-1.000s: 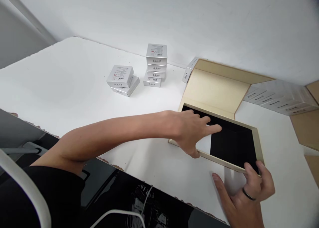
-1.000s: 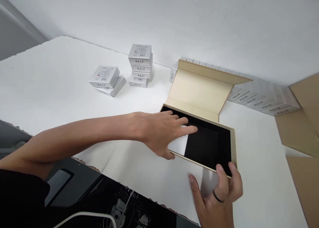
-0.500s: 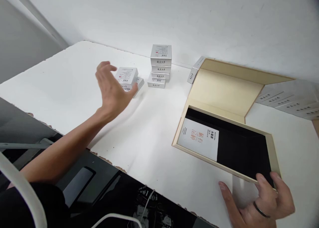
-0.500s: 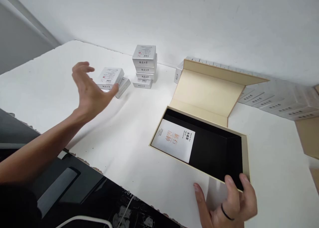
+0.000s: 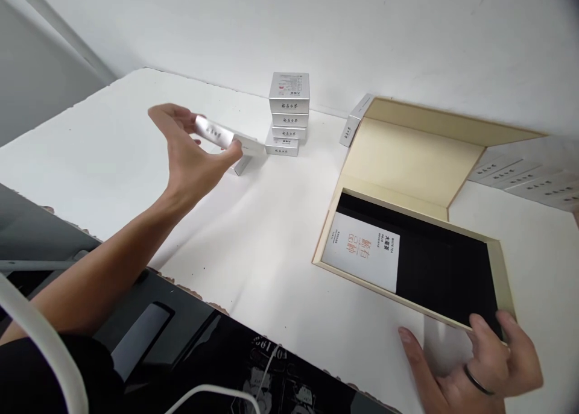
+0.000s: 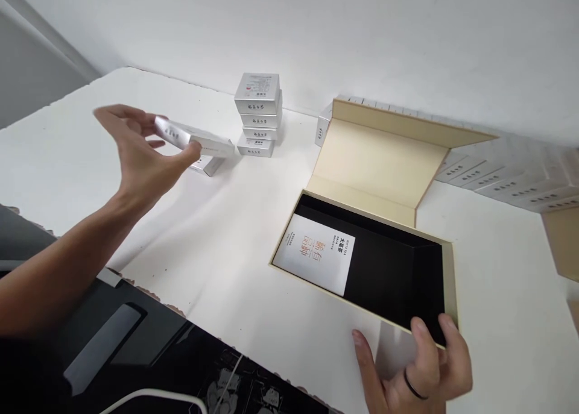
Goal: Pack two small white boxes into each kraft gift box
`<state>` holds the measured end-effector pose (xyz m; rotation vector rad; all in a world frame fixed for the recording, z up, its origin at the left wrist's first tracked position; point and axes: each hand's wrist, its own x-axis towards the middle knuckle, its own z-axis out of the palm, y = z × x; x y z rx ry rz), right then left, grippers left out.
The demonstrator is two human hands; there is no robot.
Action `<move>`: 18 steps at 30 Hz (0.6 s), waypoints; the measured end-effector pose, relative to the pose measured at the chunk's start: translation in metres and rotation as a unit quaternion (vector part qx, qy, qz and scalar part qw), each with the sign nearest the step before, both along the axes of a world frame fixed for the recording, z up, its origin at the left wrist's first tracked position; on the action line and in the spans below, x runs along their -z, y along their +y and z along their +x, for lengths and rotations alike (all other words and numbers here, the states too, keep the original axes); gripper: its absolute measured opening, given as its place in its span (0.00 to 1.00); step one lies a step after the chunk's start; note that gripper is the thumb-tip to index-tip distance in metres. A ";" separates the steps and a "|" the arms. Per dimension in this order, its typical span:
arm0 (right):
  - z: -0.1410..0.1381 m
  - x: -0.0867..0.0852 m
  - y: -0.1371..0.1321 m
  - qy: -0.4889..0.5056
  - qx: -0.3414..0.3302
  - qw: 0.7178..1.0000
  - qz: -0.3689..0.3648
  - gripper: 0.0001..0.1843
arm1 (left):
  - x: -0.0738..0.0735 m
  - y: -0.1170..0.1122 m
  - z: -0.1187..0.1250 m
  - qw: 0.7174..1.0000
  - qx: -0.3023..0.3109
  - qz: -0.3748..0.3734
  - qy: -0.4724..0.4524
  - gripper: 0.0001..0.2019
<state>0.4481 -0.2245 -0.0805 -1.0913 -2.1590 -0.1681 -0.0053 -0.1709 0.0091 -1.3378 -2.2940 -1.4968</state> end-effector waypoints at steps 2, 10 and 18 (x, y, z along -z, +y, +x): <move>-0.001 0.000 0.001 0.002 -0.003 1.000 0.005 0.57 | -0.011 -0.003 0.016 0.997 0.066 0.020 0.044 0.33; -0.004 -0.004 -0.001 0.003 -0.008 1.000 -0.011 0.57 | -0.047 0.002 0.091 0.928 0.350 0.010 0.126 0.36; -0.005 -0.008 -0.003 -0.006 -0.005 1.000 -0.022 0.56 | -0.056 0.011 0.173 0.804 0.533 -0.115 0.235 0.32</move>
